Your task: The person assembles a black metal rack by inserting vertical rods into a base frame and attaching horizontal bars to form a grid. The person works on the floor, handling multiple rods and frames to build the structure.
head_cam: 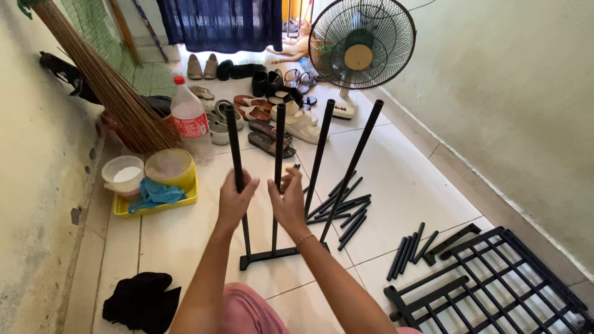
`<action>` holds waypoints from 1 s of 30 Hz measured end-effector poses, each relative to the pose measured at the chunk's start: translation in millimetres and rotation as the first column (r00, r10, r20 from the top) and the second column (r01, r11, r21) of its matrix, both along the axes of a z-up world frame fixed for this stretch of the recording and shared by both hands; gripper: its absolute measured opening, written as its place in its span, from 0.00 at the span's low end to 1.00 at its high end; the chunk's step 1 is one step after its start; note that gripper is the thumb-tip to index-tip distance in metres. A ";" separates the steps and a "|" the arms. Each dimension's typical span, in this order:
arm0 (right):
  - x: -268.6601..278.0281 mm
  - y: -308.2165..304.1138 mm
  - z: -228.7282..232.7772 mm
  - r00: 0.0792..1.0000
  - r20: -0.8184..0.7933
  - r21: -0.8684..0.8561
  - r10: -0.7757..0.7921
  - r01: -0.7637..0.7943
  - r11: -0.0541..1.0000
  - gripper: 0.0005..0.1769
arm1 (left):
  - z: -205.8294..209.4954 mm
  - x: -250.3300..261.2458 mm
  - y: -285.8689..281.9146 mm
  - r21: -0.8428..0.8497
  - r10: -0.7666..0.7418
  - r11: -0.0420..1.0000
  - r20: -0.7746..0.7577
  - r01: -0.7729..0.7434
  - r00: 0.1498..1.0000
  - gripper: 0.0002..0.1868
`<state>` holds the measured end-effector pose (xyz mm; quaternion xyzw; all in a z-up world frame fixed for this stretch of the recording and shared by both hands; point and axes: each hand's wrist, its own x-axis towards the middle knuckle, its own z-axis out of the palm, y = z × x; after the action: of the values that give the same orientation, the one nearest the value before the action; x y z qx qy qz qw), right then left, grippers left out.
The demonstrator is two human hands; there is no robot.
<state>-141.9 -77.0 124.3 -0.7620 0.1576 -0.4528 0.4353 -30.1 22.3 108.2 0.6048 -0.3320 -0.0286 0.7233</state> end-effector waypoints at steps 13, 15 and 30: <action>-107.4 -84.1 42.8 0.951 0.046 -0.185 -0.306 0.310 0.933 0.35 | 164.3 -19.6 -2.5 -0.310 0.423 0.904 0.550 -0.294 0.720 0.40; -109.0 -108.8 26.9 0.962 0.018 -0.089 -0.272 0.272 0.958 0.39 | 145.1 -16.3 -8.1 -0.236 0.241 0.958 0.345 -0.164 0.907 0.27; -118.2 -164.5 -67.1 0.990 -0.131 0.122 0.047 -0.031 0.992 0.17 | 15.0 21.1 -20.8 -0.155 0.076 0.985 0.024 -0.071 0.997 0.12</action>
<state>-260.1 -241.5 57.2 -0.7661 0.1984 -0.3817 0.4775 -9.0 1.5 123.2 0.5592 -0.3214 0.0328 0.7635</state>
